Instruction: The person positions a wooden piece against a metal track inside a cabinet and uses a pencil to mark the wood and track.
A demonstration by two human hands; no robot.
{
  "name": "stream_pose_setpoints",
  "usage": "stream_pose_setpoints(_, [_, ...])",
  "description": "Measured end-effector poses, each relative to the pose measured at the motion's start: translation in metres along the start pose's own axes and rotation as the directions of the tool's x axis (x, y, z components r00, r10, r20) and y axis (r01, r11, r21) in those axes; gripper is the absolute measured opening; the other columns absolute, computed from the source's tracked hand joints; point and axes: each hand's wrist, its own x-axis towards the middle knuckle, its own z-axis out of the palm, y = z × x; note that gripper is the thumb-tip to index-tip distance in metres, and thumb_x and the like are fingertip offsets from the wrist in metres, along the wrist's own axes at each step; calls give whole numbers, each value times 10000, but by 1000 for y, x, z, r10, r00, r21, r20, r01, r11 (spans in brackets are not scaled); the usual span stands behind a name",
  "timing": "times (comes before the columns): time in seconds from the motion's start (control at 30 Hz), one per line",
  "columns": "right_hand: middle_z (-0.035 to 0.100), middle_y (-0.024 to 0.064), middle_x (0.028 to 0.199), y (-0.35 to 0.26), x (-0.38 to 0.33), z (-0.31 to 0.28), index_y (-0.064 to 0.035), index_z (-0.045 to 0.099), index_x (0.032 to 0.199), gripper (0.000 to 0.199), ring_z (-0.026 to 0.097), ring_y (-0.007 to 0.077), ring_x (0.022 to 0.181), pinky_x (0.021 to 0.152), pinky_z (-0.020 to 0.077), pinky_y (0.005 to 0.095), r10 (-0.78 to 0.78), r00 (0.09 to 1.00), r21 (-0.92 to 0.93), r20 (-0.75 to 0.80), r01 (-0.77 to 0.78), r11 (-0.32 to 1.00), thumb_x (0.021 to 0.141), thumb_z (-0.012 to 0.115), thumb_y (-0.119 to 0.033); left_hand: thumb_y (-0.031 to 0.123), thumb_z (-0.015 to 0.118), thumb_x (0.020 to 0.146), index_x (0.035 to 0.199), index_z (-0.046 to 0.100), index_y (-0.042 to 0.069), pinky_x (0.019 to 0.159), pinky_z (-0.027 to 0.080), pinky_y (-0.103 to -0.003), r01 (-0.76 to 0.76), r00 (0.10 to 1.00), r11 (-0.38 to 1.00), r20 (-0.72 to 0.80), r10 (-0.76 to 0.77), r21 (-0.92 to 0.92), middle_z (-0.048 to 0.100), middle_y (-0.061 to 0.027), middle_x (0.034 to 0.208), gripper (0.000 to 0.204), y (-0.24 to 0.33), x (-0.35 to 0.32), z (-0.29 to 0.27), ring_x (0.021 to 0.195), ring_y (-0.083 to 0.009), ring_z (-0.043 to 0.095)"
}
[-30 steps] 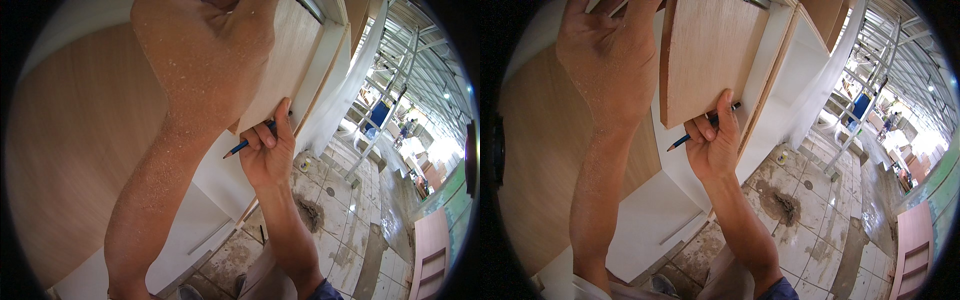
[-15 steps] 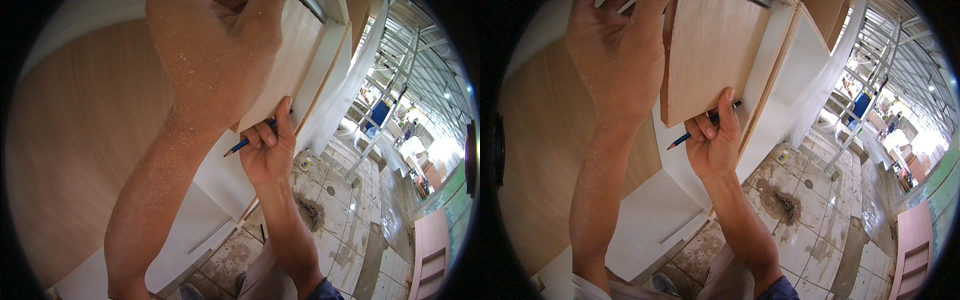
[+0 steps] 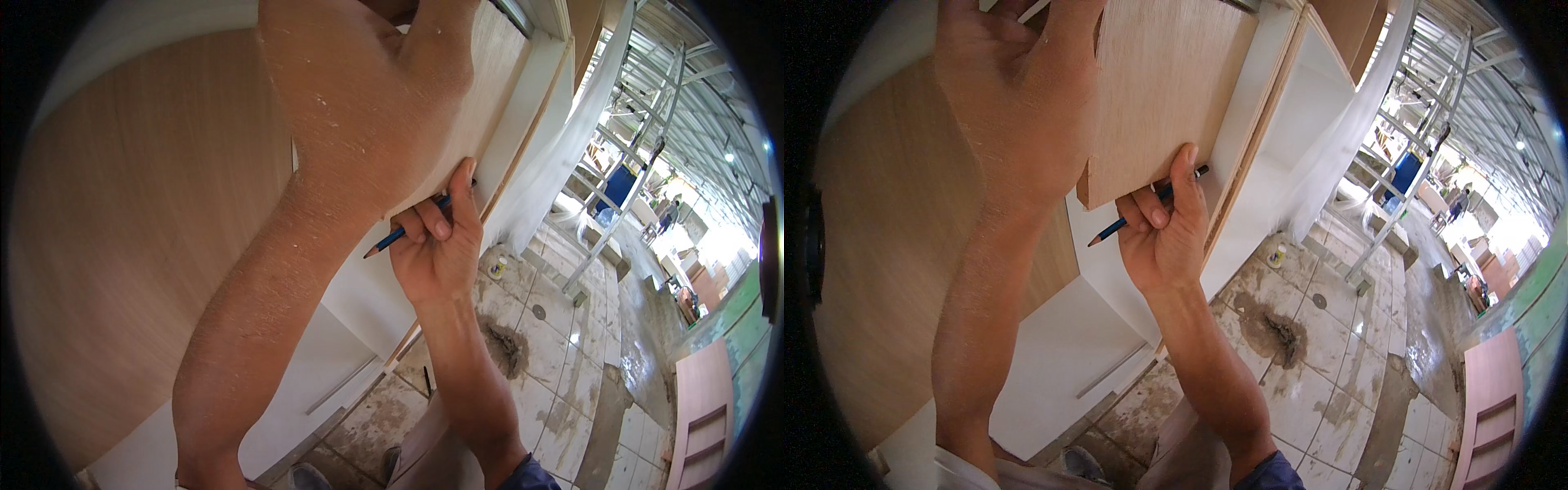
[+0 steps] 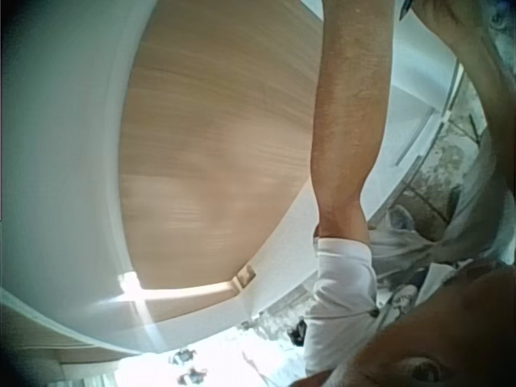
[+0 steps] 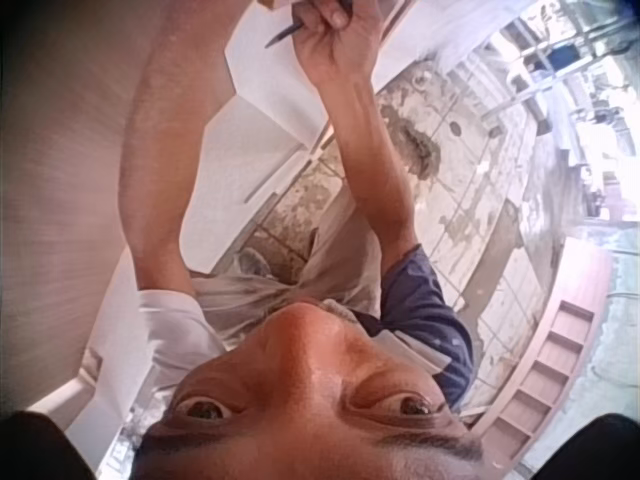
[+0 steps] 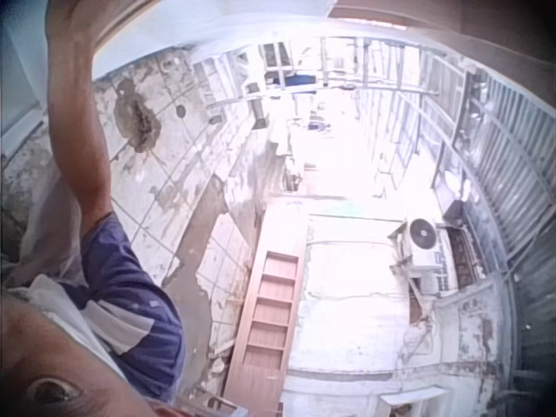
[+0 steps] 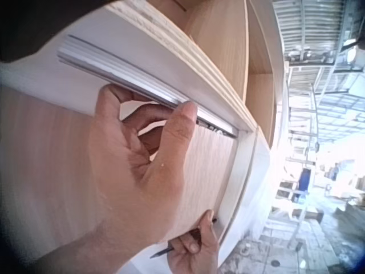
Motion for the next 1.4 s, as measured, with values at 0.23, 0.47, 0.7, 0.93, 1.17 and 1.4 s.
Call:
stream_pose_setpoints(0.23, [702,-52,958,1,0,-1,-152,611,1054,205,403,-15,475,472,285,173,7,1000,10,-22,-7,1000,1035,582,-354,9,663,942,1155,478,-68,678,555,-214,50,999,997,19,-51,66,623,-138,1022,291,6,1,3,844,-115,646])
stream_pose_setpoints(0.47, [709,-48,979,1,0,0,-156,612,1060,195,404,-13,475,471,284,172,2,1000,16,-19,-2,1000,1031,591,-348,51,657,961,1143,513,-81,666,544,-213,104,994,984,52,-98,-143,649,-142,989,267,-4,1,-3,826,-109,659])
stream_pose_setpoints(0.7, [703,-56,951,0,1,1,-148,609,1053,205,395,-18,470,462,285,173,-4,999,-1,-44,4,1000,1031,592,-351,89,633,984,1061,595,-95,660,521,-227,188,981,980,63,-184,-67,693,-129,874,203,3,2,-2,770,-111,669])
stream_pose_setpoints(0.93, [690,-64,905,0,2,1,-143,607,1052,211,391,-20,465,451,285,173,-10,999,-8,-33,9,1000,1043,572,-350,102,617,996,1048,608,-112,678,502,-236,209,977,977,54,-208,-25,714,-134,871,221,8,-1,0,775,-104,663])
stream_pose_setpoints(1.17, [692,-58,915,1,1,1,-142,603,1055,206,393,-17,466,448,287,176,-9,1000,-5,-28,9,1000,1045,569,-345,108,607,1004,1039,605,-111,682,503,-243,118,993,993,29,-118,1,709,-140,880,222,-2,-2,4,775,-107,658])
stream_pose_setpoints(1.4, [695,-56,949,1,1,1,-140,609,1072,202,394,-9,473,460,288,181,6,1000,18,0,-6,1000,1050,560,-335,108,597,1006,1012,604,-113,666,499,-244,213,974,977,76,-212,-14,703,-143,844,221,12,1,-1,763,-109,655])
